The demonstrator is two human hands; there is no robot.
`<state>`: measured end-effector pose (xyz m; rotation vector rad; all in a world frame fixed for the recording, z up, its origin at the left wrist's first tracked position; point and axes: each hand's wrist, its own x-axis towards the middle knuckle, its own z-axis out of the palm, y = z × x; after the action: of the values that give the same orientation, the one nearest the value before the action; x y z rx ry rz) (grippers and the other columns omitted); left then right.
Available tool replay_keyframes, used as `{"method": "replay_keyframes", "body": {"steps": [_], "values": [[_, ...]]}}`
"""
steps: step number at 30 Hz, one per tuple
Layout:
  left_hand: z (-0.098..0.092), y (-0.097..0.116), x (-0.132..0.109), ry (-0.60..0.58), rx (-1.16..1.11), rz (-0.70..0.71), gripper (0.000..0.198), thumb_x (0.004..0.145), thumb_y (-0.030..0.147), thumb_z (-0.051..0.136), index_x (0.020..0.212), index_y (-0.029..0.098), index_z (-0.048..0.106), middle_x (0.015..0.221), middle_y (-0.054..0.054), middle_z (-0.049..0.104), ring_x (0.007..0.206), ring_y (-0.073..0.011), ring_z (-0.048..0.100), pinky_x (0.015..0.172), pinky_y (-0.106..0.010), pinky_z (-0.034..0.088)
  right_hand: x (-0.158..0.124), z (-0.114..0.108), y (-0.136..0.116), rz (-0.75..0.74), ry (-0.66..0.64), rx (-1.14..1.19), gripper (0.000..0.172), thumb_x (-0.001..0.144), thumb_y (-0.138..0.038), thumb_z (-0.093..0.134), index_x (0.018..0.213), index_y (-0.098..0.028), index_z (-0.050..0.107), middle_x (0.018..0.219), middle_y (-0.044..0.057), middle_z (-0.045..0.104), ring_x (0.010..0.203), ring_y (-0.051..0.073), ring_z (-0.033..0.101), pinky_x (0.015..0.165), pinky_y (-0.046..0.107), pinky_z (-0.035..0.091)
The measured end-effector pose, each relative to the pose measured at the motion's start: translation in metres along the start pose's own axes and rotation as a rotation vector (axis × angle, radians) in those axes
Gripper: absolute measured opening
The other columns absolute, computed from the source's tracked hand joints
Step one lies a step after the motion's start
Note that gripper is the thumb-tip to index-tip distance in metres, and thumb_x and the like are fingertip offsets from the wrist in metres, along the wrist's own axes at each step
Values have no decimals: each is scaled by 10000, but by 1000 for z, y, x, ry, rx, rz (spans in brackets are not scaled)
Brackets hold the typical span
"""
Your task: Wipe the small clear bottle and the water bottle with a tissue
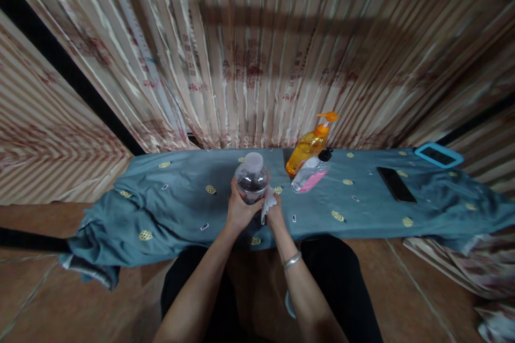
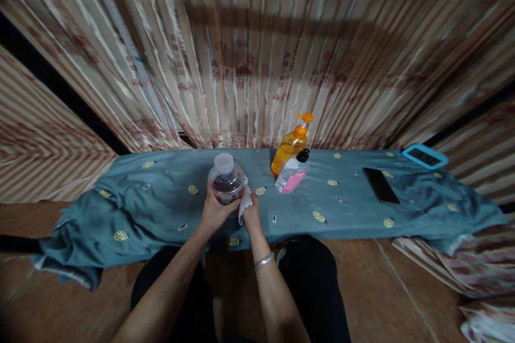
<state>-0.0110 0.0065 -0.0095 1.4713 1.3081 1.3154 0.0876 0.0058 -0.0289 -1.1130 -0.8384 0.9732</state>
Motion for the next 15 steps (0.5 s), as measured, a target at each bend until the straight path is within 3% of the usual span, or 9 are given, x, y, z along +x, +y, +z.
{"method": "replay_keyframes", "body": {"steps": [4,7,10,15], "values": [[1,-2,0,-15,-8,0,931,517,242,792,1315,204,313,1187,-118,617,1050,-265,630,933,-450,485,8,11,-40,-17,-5,96,411,795,-558,518,947,-221,698,920,39,738,896,223,675,820,371,537],[0,0,0,-21,-19,0,927,509,213,783,1309,195,313,1148,-114,631,1009,-259,644,911,-442,499,18,17,-57,-3,-124,163,419,811,-536,512,1002,-213,698,918,39,739,924,227,673,808,378,537],[-1,2,0,-16,-3,-17,942,493,234,805,1307,192,333,1105,-111,645,978,-267,652,888,-442,512,28,18,-49,41,-171,146,429,790,-571,499,897,-214,713,850,54,737,886,233,675,750,369,541],[-1,3,0,33,14,16,932,509,318,821,1302,185,351,1194,-134,605,1073,-280,619,941,-445,481,24,10,-9,46,-62,21,371,689,-586,593,710,-227,685,682,35,715,757,219,667,676,335,539]]}}
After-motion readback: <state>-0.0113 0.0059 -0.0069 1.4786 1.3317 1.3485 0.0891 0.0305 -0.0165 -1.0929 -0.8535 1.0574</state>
